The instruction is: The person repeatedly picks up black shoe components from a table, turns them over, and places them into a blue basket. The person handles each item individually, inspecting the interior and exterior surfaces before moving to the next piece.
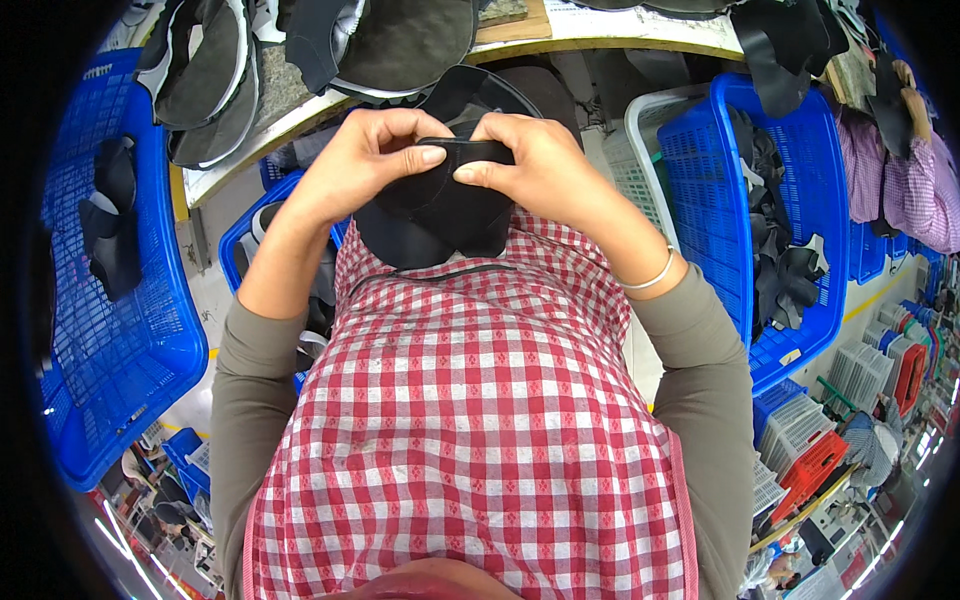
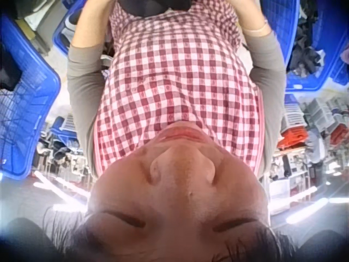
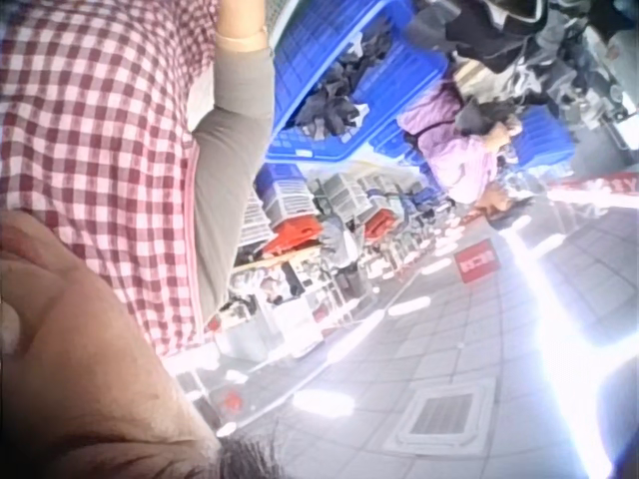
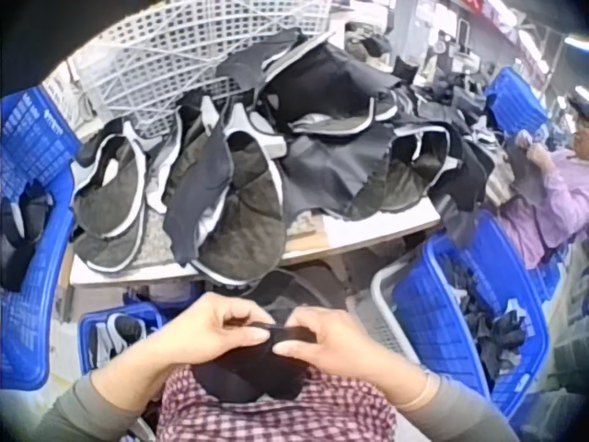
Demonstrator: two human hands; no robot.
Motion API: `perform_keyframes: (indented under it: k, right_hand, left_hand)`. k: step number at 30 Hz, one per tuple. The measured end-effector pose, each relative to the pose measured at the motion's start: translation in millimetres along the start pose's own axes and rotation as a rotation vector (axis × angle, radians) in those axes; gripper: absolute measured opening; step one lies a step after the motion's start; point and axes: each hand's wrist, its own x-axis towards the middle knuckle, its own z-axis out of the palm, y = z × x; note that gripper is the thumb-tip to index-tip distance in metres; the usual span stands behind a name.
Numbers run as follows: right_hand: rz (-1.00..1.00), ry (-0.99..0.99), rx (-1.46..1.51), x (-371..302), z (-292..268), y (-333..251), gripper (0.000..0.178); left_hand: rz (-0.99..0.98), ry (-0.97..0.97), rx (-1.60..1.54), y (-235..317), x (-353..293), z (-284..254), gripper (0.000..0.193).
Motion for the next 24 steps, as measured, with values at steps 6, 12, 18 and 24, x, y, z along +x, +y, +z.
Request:
perform_keyframes:
  k: [6,12,18,24]
  right_hand:
    - [-0.101,0.004,-0.008,3,8,-1,0.032]
    - [-0.158,0.006,-0.055,3,8,-3,0.032]
    - [-0.144,0.011,-0.103,5,12,-7,0.032]
    - [-0.145,0.048,-0.153,4,17,-6,0.032]
  left_hand:
    - [-0.124,-0.159,0.028,11,22,-21,0.020]
    - [-0.290,-0.235,0.027,17,30,-37,0.024]
    - [-0.359,-0.356,0.119,30,44,-49,0.027]
    - [-0.216,-0.452,0.546,47,43,-34,0.021]
